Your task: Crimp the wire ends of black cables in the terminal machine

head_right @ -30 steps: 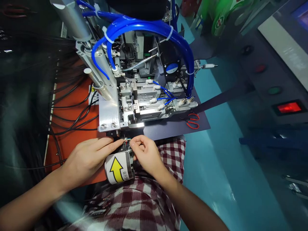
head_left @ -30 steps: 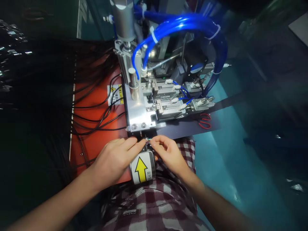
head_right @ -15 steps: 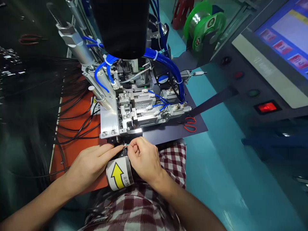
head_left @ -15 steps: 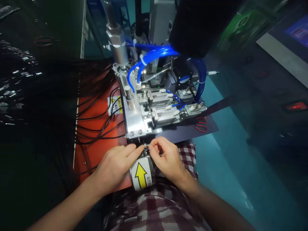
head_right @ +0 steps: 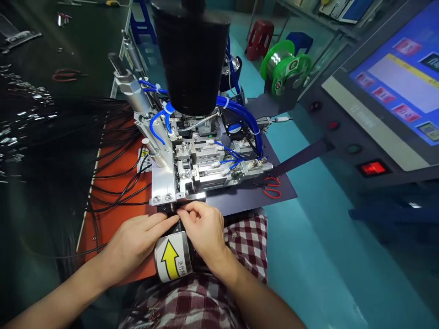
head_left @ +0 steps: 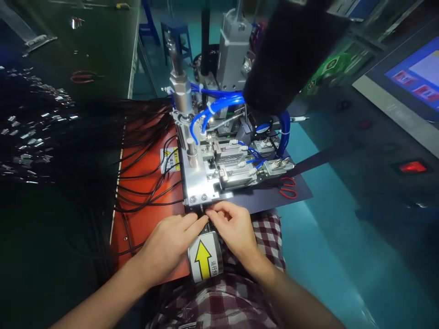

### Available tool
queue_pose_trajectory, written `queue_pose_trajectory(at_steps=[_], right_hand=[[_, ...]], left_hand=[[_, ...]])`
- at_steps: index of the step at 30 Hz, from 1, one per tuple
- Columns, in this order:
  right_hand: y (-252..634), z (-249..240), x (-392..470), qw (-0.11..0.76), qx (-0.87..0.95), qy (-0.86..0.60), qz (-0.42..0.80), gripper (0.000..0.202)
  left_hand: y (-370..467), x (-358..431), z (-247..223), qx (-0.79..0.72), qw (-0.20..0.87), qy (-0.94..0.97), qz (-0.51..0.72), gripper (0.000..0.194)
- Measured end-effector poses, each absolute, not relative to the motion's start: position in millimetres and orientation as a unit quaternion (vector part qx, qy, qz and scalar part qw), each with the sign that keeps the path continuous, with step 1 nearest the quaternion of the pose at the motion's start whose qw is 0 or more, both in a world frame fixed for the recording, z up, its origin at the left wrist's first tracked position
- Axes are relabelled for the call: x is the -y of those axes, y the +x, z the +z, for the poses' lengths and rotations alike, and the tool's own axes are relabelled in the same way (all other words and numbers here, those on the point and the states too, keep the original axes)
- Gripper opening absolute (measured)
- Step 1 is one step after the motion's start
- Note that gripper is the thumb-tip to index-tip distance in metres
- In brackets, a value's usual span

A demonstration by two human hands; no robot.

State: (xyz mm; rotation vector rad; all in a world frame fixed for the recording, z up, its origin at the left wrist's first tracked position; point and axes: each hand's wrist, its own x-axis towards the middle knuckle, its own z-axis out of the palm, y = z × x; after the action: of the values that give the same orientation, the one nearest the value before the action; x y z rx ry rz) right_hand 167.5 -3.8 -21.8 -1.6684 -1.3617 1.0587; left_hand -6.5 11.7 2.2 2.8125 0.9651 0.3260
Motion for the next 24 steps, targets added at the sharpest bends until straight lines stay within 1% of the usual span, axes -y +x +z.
queue_pose_trajectory(at_steps=[3, 6, 13, 19, 24], right_hand=[[163.4, -23.7, 3.1, 0.381, 0.525, -0.649, 0.397, 0.016], [162.6, -26.0, 3.0, 0.397, 0.524, -0.633, 0.409, 0.015], [166.6, -29.7, 5.2, 0.444, 0.427, -0.584, 0.529, 0.015], [173.1, -32.9, 6.5, 0.443, 0.383, -0.592, 0.554, 0.017], [173.8, -32.3, 6.6, 0.432, 0.423, -0.586, 0.540, 0.019]], left_hand=[[-6.9, -11.4, 0.9, -0.323, 0.078, 0.938, 0.103, 0.030], [-7.1, -11.0, 0.3, -0.325, 0.082, 0.937, 0.101, 0.029], [-8.0, -10.7, 0.7, -0.326, 0.090, 0.935, 0.107, 0.033], [-8.3, -10.2, 0.0, -0.327, 0.090, 0.935, 0.103, 0.034], [-7.8, -9.9, 0.3, -0.329, 0.093, 0.934, 0.099, 0.033]])
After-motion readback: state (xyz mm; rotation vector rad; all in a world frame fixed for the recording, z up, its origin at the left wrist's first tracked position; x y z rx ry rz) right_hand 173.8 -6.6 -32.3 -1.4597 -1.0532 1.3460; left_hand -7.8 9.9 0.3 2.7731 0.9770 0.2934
